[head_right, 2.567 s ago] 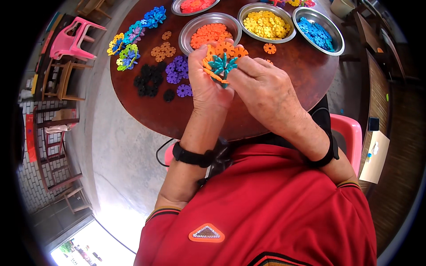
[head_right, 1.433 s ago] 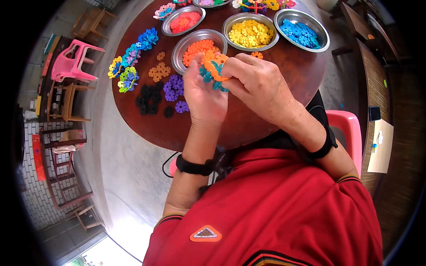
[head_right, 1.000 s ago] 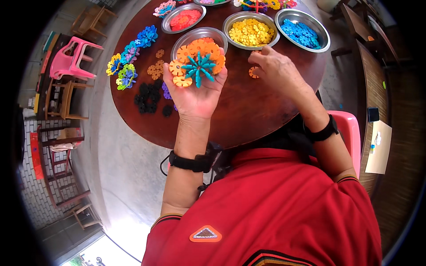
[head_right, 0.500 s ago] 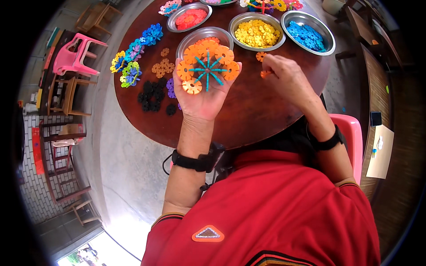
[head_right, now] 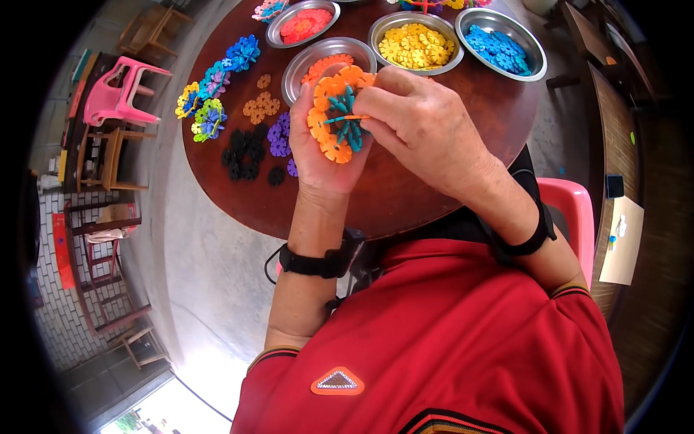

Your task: Assembling a structure from interlocking snowflake-shaped plastic pieces.

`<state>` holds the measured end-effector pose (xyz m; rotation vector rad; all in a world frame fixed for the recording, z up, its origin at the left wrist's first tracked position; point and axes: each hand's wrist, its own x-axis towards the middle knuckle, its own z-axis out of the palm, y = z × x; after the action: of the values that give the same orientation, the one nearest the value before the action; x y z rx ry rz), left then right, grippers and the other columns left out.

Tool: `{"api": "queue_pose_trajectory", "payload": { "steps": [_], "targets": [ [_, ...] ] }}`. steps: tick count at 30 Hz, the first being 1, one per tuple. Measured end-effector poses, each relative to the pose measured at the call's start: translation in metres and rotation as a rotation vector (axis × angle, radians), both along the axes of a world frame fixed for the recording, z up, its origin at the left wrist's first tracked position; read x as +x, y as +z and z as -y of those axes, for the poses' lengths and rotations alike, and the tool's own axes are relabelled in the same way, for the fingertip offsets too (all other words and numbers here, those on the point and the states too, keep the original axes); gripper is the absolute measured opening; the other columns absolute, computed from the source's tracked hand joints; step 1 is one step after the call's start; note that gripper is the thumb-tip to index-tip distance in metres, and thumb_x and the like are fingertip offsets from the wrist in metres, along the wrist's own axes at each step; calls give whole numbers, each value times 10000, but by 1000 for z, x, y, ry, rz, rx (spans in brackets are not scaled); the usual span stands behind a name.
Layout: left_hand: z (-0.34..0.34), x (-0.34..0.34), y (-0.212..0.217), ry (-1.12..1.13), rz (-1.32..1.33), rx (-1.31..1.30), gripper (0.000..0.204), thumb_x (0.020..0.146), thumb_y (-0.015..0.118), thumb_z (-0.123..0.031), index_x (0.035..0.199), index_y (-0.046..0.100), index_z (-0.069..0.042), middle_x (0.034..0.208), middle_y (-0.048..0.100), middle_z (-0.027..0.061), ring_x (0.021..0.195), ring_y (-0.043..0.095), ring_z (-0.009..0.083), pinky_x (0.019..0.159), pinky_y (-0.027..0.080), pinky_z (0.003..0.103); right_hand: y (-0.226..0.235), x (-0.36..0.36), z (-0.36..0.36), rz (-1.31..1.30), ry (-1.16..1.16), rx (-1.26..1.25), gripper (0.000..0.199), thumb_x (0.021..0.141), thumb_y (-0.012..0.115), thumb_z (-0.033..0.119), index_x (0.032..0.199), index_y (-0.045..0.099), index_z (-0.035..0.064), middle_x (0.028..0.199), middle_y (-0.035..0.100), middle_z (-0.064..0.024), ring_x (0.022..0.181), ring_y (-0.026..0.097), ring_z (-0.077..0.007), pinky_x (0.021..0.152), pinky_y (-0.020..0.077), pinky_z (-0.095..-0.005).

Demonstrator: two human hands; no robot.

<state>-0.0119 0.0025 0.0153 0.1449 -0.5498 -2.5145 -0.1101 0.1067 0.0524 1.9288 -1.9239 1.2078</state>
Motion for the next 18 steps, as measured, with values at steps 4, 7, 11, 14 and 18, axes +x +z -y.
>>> {"api": "queue_pose_trajectory", "payload": {
  "steps": [4,7,11,14,18],
  "targets": [
    [1,0,-2,22,46,54,338,968,398,-338,1142,518,-73,1081,600,59,1007,585,181,872,479,322,-2,4,1,-62,-1,2,138,736,642,53,851,568,68,804,539,-83,725,582,-273,622,485,-359],
    [6,-1,-8,19,64,80,338,972,386,-343,1150,523,-90,1079,602,38,997,588,179,854,490,331,-1,5,1,-62,4,-12,133,737,638,46,843,563,66,797,530,-84,714,577,-272,612,480,-358],
    [6,0,-11,11,87,111,338,975,370,-347,1164,533,-120,1081,603,15,989,591,182,826,505,345,-3,6,-4,1,9,26,124,740,631,36,835,558,65,791,524,-87,698,572,-274,603,475,-359],
    [7,-1,-14,19,89,141,336,970,371,-345,1155,542,-122,1080,602,17,978,593,190,837,496,366,-4,8,-5,31,4,45,115,744,627,32,830,558,63,768,518,-91,681,567,-279,595,470,-363],
    [7,-2,-18,11,110,178,335,963,376,-348,1137,549,-120,1084,599,32,992,582,207,868,471,401,-6,8,-5,65,-3,75,109,750,631,38,833,564,60,737,516,-93,677,569,-285,596,471,-368]
  ]
}}
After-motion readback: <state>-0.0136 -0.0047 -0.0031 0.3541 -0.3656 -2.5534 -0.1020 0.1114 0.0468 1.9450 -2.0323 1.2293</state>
